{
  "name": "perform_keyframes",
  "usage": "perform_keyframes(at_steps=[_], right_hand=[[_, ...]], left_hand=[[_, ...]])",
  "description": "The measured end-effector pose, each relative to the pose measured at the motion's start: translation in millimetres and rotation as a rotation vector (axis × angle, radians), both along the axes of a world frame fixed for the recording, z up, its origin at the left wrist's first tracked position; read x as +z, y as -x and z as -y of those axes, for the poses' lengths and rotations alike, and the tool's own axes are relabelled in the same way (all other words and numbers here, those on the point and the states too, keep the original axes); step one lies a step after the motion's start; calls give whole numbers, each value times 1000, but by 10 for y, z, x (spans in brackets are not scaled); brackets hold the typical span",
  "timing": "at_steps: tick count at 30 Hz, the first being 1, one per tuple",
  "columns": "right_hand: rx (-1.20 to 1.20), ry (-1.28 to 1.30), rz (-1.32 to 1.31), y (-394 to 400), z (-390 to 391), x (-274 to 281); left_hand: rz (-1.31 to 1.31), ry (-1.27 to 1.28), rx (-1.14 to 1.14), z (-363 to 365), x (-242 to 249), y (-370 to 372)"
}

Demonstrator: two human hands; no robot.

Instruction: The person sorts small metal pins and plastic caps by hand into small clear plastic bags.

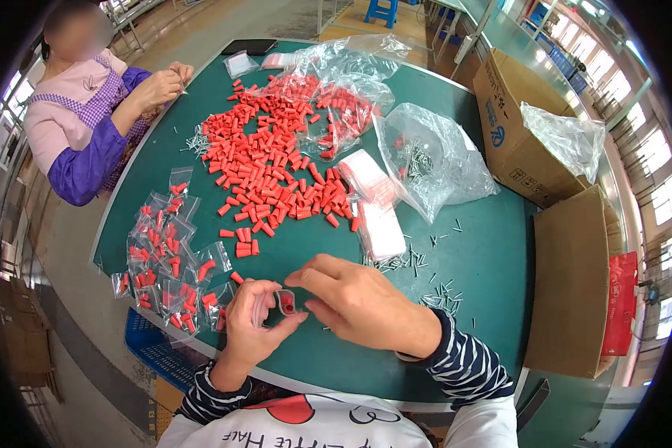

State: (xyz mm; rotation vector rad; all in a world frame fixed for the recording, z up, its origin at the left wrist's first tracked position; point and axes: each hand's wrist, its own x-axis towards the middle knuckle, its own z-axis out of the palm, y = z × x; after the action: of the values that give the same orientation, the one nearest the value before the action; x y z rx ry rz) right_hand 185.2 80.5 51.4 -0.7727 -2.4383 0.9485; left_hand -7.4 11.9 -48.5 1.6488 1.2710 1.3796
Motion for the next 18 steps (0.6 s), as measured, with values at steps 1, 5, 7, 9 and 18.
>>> perform_keyframes(at_steps=[1,5,7,9,18], right_hand=[[-27,-16,-8,-11,1,-41],[-14,40,-117,5,76,-356],[-46,105,-212,26,105,-454],[-87,200,-237,9,121,-496],[-227,375,-262,-26,121,-380]], left_hand=[[25,17,3,9,-7,0],[65,27,3,23,-45,32],[120,75,-59,32,-38,52],[146,90,-33,26,67,24],[-24,-47,37,-32,107,55]])
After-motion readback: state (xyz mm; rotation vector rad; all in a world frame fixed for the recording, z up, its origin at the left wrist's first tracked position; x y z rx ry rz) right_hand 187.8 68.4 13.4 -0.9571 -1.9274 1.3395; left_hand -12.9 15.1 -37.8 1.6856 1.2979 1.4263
